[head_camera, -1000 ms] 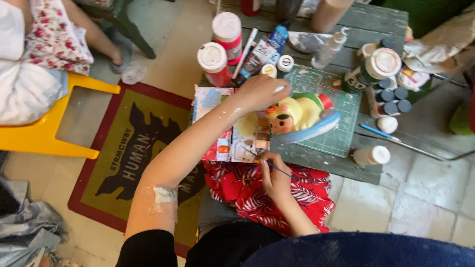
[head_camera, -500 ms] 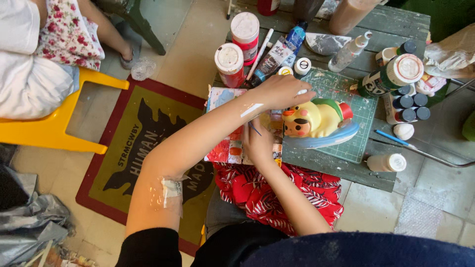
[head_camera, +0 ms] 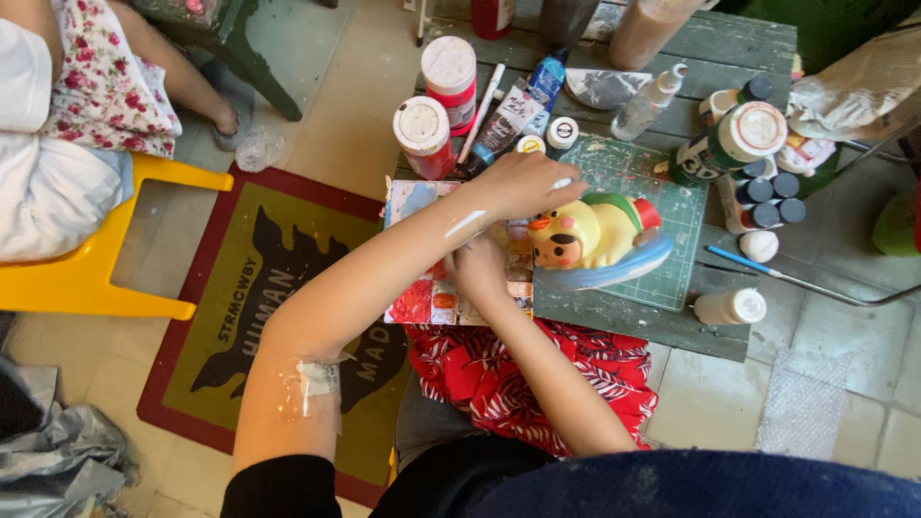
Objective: The person paints a ceramic duck figurine with a paintbrush, dipping the brush into a watercolor palette to load color and applying paint to the figurine's body and details. They rotate the figurine on its plate to reach different sides and steady it with the other hand while painting.
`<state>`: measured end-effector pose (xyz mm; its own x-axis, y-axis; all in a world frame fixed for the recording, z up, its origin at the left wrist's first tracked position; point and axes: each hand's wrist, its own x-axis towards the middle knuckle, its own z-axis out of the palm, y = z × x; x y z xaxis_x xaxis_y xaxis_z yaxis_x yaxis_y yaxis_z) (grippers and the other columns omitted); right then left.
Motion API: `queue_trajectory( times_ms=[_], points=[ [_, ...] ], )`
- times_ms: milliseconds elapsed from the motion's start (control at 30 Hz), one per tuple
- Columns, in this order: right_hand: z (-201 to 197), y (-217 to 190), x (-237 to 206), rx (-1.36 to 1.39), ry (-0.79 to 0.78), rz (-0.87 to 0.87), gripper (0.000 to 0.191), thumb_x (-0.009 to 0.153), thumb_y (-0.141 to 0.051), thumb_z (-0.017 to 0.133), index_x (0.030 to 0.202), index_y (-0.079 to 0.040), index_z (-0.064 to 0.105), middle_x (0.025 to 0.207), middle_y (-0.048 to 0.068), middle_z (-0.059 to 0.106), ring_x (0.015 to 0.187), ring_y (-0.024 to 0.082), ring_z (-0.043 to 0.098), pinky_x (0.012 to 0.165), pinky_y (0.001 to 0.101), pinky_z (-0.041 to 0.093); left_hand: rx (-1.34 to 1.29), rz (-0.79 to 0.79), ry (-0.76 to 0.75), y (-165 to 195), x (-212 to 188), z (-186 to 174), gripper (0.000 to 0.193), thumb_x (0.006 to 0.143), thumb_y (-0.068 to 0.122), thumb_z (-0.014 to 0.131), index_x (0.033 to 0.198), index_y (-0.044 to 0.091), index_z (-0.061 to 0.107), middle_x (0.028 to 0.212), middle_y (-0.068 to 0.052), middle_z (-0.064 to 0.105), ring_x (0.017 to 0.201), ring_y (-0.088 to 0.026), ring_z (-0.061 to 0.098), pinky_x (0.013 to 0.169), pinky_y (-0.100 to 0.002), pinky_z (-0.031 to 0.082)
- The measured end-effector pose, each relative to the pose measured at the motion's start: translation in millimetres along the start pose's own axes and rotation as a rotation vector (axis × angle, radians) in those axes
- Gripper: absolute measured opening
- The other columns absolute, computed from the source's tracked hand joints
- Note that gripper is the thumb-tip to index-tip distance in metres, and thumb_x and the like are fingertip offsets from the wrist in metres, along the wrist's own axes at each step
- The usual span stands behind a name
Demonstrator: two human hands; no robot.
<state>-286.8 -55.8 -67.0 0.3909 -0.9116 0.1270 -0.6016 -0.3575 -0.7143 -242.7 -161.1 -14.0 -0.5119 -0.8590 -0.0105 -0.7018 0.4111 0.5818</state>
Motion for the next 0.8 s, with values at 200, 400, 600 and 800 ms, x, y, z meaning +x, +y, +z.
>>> queue_trajectory(
  times_ms=[200, 400, 600, 800],
  points=[
    [-23.9, 1.1, -42.2, 0.219, 0.170, -0.079, 0.017, 0.096, -0.009, 0.062, 0.109, 0.000, 0.067, 0.102, 0.022, 0.066, 0.094, 0.043, 0.065, 0.079, 0.0493, 0.052, -0.008, -0.043, -0.010, 4.1, -5.4, 1.7, 0.040, 0.099, 0.050, 0.051, 0.109, 0.018, 0.073, 0.091, -0.018, 0.074, 0.090, -0.042, 0.070, 0.079, -0.054, 0.053],
    [-72.6, 37.9, -154.8, 0.434, 0.225, -0.049, 0.018, 0.094, -0.002, 0.065, 0.111, -0.005, 0.072, 0.097, 0.013, 0.074, 0.085, 0.023, 0.072, 0.076, 0.0342, 0.055, -0.033, -0.055, 0.011, -0.4, -15.0, 11.9, 0.041, 0.101, 0.048, 0.050, 0.112, 0.016, 0.072, 0.094, -0.018, 0.074, 0.093, -0.040, 0.070, 0.080, -0.053, 0.053],
    [-109.8, 114.6, -215.6, 0.929, 0.623, 0.116, 0.007, 0.108, -0.006, 0.057, 0.114, -0.003, 0.057, 0.103, 0.018, 0.069, 0.080, 0.014, 0.060, 0.073, 0.0269, 0.049, -0.043, -0.016, 0.090, -1.2, -25.4, 15.5, 0.040, 0.101, 0.047, 0.051, 0.109, 0.012, 0.070, 0.094, -0.020, 0.073, 0.091, -0.042, 0.067, 0.077, -0.054, 0.052],
    [-137.1, 134.6, -198.3, 0.977, 0.711, 0.108, 0.009, 0.114, -0.015, 0.047, 0.116, -0.006, 0.050, 0.108, 0.019, 0.071, 0.074, 0.011, 0.057, 0.066, 0.0245, 0.044, -0.018, -0.075, 0.085, 13.6, -32.3, 16.7, 0.038, 0.101, 0.044, 0.050, 0.104, 0.012, 0.070, 0.090, -0.020, 0.072, 0.087, -0.044, 0.067, 0.075, -0.056, 0.050]
  ],
)
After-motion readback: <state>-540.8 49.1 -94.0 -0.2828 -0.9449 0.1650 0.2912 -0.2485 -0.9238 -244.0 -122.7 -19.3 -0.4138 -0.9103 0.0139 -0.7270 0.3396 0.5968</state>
